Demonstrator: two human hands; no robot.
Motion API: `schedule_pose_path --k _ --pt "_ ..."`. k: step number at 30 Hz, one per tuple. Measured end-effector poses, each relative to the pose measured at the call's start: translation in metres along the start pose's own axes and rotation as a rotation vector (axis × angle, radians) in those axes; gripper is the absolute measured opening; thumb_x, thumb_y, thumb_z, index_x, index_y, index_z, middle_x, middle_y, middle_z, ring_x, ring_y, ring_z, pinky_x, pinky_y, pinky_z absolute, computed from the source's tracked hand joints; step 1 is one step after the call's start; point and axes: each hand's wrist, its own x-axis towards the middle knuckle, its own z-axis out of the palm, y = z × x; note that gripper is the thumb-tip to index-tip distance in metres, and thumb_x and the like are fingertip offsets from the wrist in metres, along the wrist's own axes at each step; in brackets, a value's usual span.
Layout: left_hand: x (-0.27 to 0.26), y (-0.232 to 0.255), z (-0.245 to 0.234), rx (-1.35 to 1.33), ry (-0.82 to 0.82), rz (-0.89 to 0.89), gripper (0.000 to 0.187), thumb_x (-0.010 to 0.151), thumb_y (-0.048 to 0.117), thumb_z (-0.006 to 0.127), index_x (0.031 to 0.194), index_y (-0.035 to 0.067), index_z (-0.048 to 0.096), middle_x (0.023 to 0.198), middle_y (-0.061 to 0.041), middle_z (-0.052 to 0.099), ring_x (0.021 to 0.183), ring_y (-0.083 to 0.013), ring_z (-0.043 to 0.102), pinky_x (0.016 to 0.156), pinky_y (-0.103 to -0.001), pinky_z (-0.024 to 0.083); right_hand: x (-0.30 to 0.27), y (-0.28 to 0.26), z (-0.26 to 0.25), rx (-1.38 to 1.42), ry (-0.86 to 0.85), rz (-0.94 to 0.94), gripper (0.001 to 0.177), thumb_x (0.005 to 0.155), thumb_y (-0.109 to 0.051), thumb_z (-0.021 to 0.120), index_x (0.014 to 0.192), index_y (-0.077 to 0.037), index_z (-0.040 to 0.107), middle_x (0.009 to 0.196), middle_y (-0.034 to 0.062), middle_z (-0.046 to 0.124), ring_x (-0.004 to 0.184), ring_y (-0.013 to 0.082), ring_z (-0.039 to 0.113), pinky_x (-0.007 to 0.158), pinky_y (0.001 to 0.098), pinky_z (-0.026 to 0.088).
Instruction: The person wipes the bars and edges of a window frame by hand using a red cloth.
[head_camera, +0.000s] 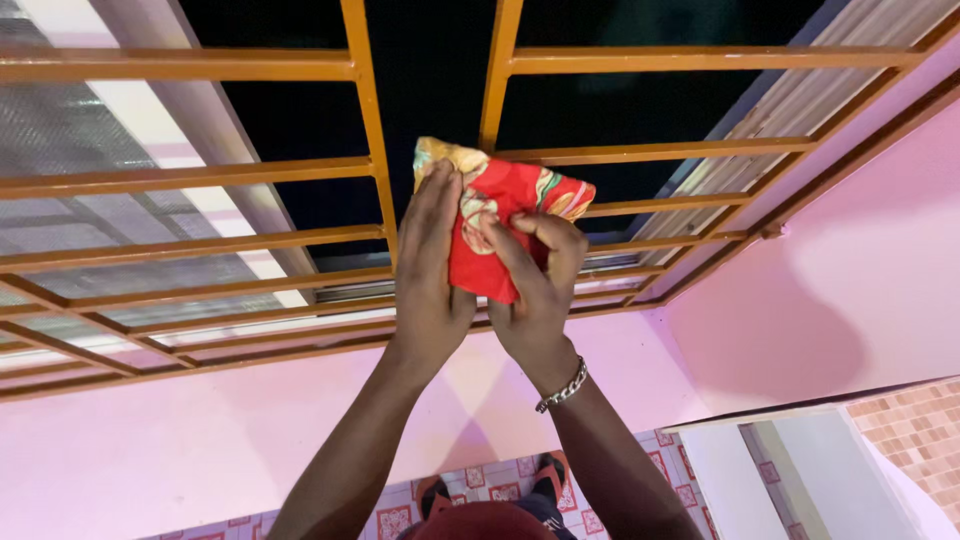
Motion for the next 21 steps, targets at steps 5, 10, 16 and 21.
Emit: schedule_pose_path --k 5,10,16,21 --pt "-0.011 -0.039 0.047 -0.174 -0.081 -0.272 0.086 0.09 0.001 0.065 0.164 0.002 0.02 0.146 -0.025 0.047 0.134 -0.0397 0.054 0.111 -0.047 0.047 -0.03 0.047 0.039 0.055 -0.094 0.173 0.066 0.081 0.01 0.069 0.144 -0.009 0.063 0.121 0.0113 0.048 0.116 0.0275 0.049 0.1 0.0367 0.047" --pt "-0.054 -0.065 0.056 -0.097 -0.122 -0.281 0.08 0.091 0.006 0.071 0.158 0.005 0.028 0.14 -0.023 0.05 0.129 -0.0401 0.056 0.107 -0.046 0.05 -0.082 0.053 0.053 0.204 -0.244 0.37 0.074 0.078 0.013 0.063 0.149 -0.007 0.055 0.121 0.0128 0.046 0.109 0.0257 0.053 0.094 0.034 0.051" --pt "0.023 -0.02 0.029 -0.161 -0.04 -0.108 0.079 0.091 0.002 0.067 0.16 0.0 0.029 0.146 -0.025 0.046 0.135 -0.0411 0.054 0.113 -0.045 0.047 -0.005 0.037 0.02 0.138 -0.017 0.175 0.063 0.083 0.011 0.068 0.142 -0.011 0.064 0.114 0.0086 0.045 0.109 0.024 0.052 0.099 0.0314 0.049" --pt "0.055 -0.018 0.029 -0.226 -0.003 -0.106 0.07 0.098 0.007 0.067 0.158 0.002 0.033 0.143 -0.02 0.052 0.131 -0.0361 0.061 0.111 -0.041 0.052 0.026 0.036 0.034 0.131 0.037 0.154 0.063 0.088 0.011 0.071 0.145 -0.013 0.062 0.117 0.0082 0.043 0.108 0.0221 0.051 0.098 0.0297 0.048"
